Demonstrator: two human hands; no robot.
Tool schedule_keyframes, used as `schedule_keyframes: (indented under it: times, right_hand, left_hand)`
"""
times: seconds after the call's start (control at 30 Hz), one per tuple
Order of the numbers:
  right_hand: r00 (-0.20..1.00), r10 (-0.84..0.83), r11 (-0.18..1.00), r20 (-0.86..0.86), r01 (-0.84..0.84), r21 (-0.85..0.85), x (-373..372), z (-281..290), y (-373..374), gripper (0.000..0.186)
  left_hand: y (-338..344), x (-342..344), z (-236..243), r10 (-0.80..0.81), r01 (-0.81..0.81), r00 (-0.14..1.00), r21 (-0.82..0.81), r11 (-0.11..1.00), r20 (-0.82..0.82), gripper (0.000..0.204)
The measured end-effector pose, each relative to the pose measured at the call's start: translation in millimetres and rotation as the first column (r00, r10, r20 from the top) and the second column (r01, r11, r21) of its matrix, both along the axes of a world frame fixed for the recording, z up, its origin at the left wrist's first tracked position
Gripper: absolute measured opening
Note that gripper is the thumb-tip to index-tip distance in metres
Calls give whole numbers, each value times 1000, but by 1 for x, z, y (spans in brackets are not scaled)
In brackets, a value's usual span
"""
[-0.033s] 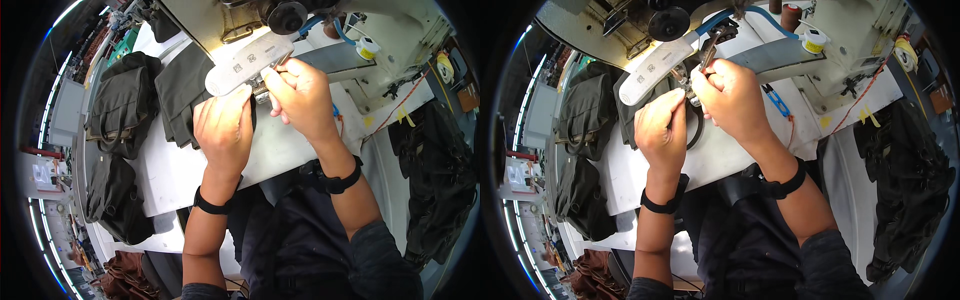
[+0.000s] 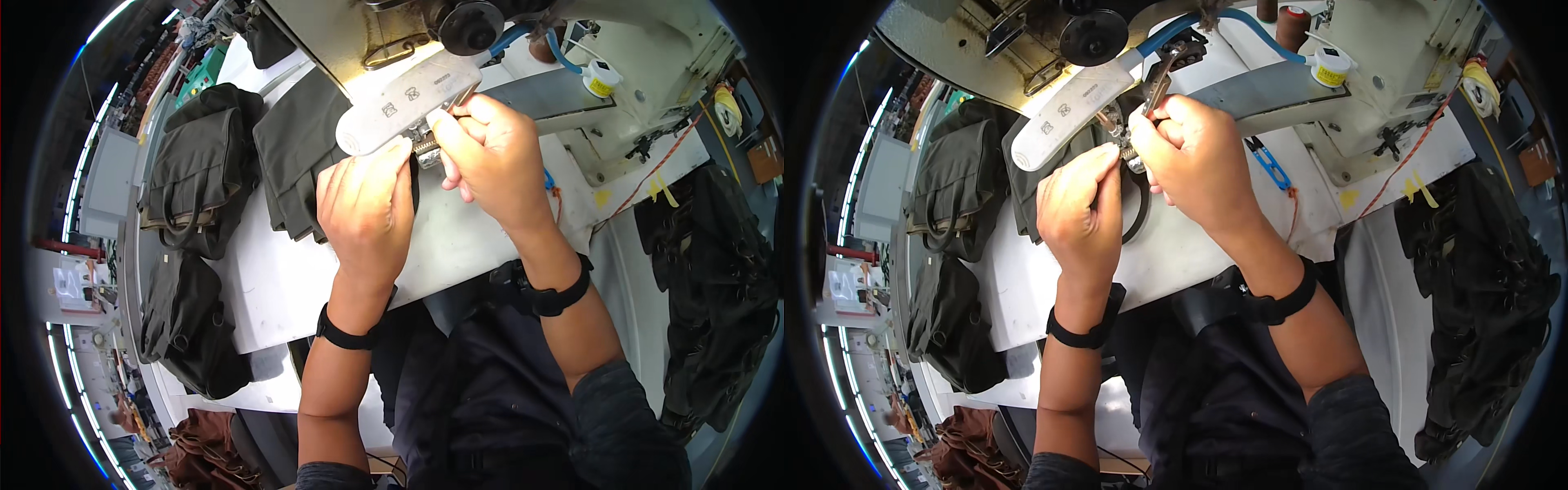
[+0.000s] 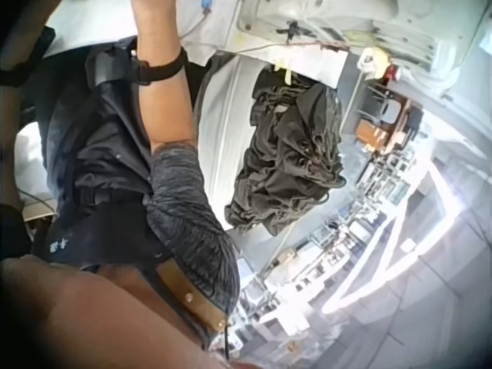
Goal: The person operates an industrial sewing machine to stitch a zipper onto a dark green canvas bag. They guide the bag under the needle, align the zipper, and sew along the edge. The person also attaches a metal D-ring to the bag's handle and trims excess thread.
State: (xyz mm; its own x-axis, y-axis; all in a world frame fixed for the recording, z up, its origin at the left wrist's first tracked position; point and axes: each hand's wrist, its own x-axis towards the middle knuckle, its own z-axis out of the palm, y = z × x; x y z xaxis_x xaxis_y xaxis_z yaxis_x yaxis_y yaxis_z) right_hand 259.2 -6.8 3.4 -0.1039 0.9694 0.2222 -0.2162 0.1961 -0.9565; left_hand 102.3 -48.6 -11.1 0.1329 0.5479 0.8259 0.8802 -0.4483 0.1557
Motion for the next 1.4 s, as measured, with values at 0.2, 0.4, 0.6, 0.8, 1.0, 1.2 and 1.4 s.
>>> schedule_keyframes:
  times: [0.2,0.4,0.6,0.8,1.0,1.2,1.4]
  right_hand:
    - [984,51,995,-170,-65,-80,1,3,0,21]
    - [996,44,999,-82,-45,-16,1,-3,2,20]
    - [1000,-7,1000,-31,7,2,-2,-2,2,19]
    - [1000,-6,1000,30,6,-14,-1,3,0,19]
    - [995,-46,999,90,43,33,0,-3,5,26]
    - [922,-190,936,338,65,347,7,-3,3,23]
    - [999,21,1000,36,-20,-17,3,1,6,24]
  left_hand:
    - [5,-3,-4,-54,54,999,60,997,-4,20]
    - [5,-2,-6,-53,51,998,54,997,36,18]
    - [7,-6,-6,-93,90,995,68,994,39,19]
    - [10,-8,-6,-129,126,991,76,989,37,18]
    - [13,-10,-6,-128,127,992,98,987,7,17]
    - [15,-11,-12,-146,140,989,127,982,40,16]
    - [14,-9,-10,-136,130,989,92,987,62,17]
